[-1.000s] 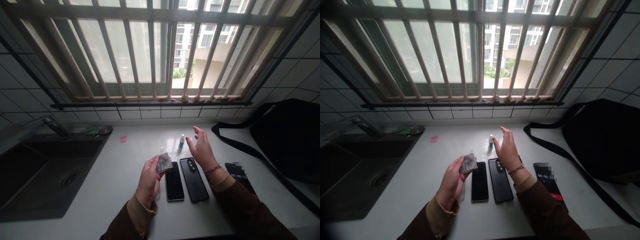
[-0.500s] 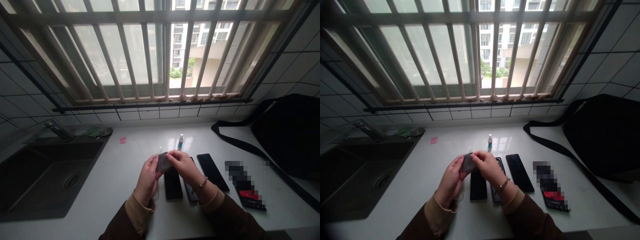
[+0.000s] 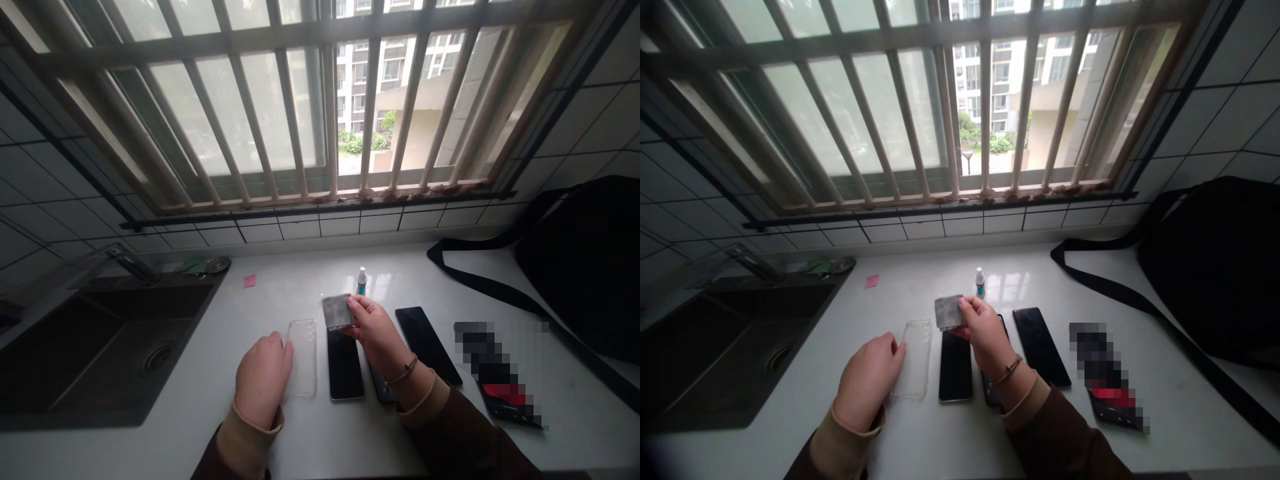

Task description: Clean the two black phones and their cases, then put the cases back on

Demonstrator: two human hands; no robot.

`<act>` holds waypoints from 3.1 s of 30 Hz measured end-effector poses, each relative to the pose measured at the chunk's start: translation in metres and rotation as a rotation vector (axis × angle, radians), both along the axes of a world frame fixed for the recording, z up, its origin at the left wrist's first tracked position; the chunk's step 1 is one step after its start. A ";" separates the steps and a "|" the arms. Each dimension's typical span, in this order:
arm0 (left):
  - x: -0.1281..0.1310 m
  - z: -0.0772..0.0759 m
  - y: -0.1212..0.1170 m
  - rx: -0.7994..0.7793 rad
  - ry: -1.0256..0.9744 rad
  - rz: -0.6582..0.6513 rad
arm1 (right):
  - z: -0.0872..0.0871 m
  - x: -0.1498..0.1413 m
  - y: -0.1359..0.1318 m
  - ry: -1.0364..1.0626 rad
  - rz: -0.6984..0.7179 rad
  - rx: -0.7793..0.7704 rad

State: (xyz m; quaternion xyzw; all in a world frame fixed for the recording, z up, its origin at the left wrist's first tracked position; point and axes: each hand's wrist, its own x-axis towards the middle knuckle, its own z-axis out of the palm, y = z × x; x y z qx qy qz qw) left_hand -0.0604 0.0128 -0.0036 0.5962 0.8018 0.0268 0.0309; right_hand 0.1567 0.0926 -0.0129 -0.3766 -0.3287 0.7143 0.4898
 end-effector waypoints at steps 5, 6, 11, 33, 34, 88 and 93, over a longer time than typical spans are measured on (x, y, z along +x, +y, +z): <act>-0.001 -0.006 0.008 0.053 -0.063 0.058 | -0.001 0.002 0.002 0.050 -0.007 -0.048; -0.004 -0.004 0.011 0.090 -0.147 0.082 | -0.001 0.003 0.002 0.066 -0.008 -0.066; -0.012 0.010 0.025 0.294 -0.940 0.127 | 0.004 0.005 0.000 0.153 0.015 -0.118; 0.042 0.016 0.038 -0.036 -2.510 0.248 | 0.012 0.004 -0.008 0.266 0.071 -0.168; 0.044 0.016 0.037 -0.052 -2.517 0.233 | 0.012 0.004 -0.008 0.265 0.048 -0.163; 0.063 0.001 0.024 0.282 -2.318 0.297 | -0.011 -0.014 -0.027 -0.806 0.167 1.531; 0.056 0.001 0.027 0.379 -2.282 0.308 | -0.008 -0.016 -0.031 -0.795 0.243 1.549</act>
